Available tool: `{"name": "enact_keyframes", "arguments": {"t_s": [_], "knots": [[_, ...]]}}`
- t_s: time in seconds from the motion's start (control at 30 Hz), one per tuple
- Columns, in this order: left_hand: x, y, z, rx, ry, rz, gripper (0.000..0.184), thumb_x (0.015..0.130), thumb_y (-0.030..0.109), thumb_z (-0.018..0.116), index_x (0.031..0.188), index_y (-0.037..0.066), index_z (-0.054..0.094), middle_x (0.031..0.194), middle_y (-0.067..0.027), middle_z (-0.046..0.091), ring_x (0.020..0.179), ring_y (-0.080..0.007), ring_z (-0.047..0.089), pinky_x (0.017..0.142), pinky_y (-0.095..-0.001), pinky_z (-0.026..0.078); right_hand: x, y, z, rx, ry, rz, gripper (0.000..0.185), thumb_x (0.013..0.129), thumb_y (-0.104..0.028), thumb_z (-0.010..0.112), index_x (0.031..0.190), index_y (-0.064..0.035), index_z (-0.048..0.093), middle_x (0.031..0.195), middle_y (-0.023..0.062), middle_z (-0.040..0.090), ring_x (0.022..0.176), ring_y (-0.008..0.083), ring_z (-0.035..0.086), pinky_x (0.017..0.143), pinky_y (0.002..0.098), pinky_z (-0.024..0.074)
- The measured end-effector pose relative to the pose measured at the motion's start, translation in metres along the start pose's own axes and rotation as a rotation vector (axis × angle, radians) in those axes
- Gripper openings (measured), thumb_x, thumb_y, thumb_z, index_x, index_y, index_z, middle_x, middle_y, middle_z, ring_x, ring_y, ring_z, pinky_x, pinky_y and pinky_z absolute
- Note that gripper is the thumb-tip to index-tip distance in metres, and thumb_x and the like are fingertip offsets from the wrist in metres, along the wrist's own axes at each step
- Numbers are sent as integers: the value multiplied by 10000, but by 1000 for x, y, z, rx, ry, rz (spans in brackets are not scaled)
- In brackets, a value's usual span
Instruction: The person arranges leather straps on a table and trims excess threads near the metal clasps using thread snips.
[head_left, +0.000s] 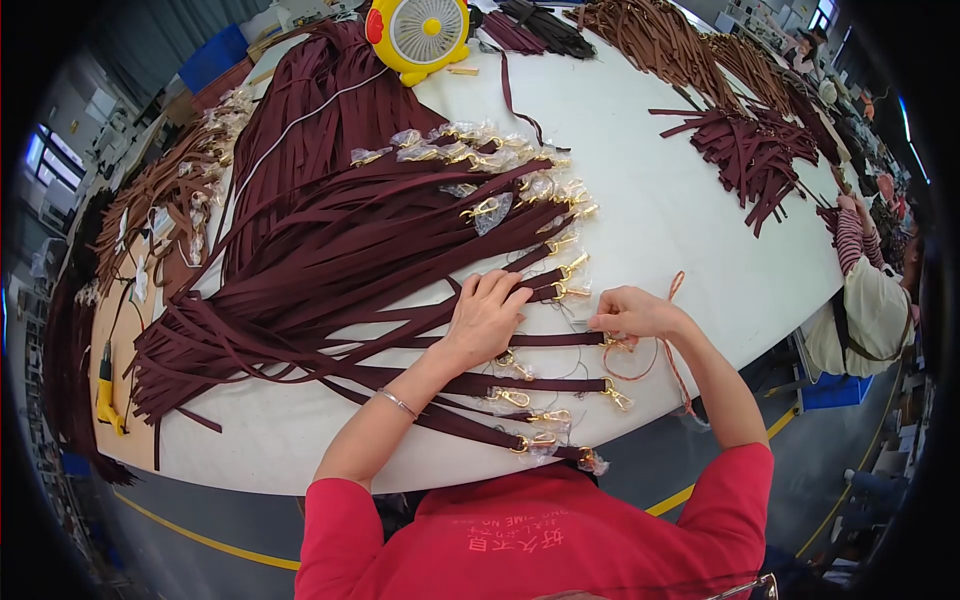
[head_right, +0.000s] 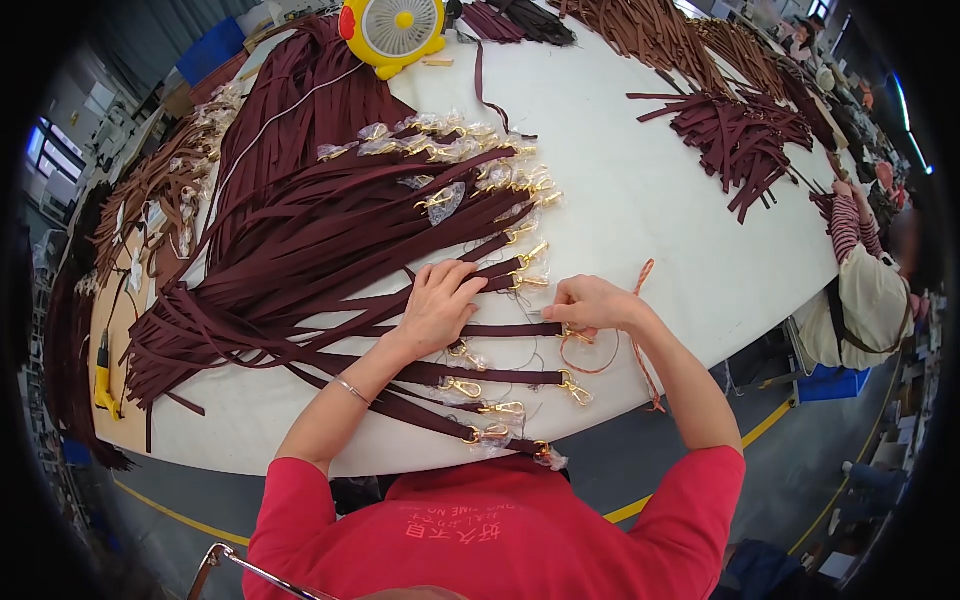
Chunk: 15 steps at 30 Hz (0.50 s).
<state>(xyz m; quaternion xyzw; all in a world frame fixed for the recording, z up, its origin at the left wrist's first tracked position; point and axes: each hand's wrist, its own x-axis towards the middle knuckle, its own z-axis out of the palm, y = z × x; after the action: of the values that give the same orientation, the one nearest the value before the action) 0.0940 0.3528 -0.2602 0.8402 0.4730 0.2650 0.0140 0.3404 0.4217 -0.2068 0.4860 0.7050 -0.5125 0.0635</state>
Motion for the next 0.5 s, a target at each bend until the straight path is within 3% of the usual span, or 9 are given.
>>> {"name": "enact_keyframes", "arguments": {"t_s": [0.1,0.2,0.23,0.27,0.33,0.37,0.5], "knots": [[0,-3,4,-21,24,11,407,701,96,656,1086,57,530,1135,-112,521,1072,-259,455,925,-402,320,7,-8,16,-250,25,-177,323,792,-305,643,732,5,576,603,47,550,524,118,516,477,284,407],[-4,-7,5,-83,-6,97,324,687,96,661,1001,76,582,1054,-39,583,1058,-225,477,946,-451,308,2,-8,2,-140,-91,-236,323,779,-306,652,705,1,586,605,42,562,558,123,528,526,288,416],[-5,-7,4,-82,-3,92,324,687,96,661,1001,76,582,1054,-39,583,1058,-225,477,946,-451,308,2,-7,-6,-50,-42,-275,344,775,-327,654,707,3,584,590,49,559,506,127,511,475,284,414],[-6,-6,3,-88,-9,121,291,697,102,657,982,93,595,1033,-17,591,1056,-221,481,949,-466,308,5,-10,-11,-51,-47,-275,344,775,-327,654,707,3,584,590,49,559,506,127,511,475,284,414],[-6,-5,1,-88,-15,154,258,708,108,652,962,110,609,1012,5,599,1053,-216,485,953,-480,309,14,-17,-24,-11,136,-64,360,772,-338,655,694,5,581,581,57,559,442,126,484,414,285,403],[-7,-4,1,-116,-19,172,229,719,117,646,946,119,616,1006,11,602,1043,-216,492,953,-490,311,22,-19,-25,-57,168,-85,382,773,-354,648,682,10,573,573,65,556,407,124,477,365,276,389],[-9,-4,2,-152,-8,219,204,734,131,643,936,119,621,1010,11,608,1019,-228,512,930,-476,352,48,-29,-13,-181,43,-61,390,794,-369,634,701,3,561,577,43,538,448,96,477,370,247,373]]}}
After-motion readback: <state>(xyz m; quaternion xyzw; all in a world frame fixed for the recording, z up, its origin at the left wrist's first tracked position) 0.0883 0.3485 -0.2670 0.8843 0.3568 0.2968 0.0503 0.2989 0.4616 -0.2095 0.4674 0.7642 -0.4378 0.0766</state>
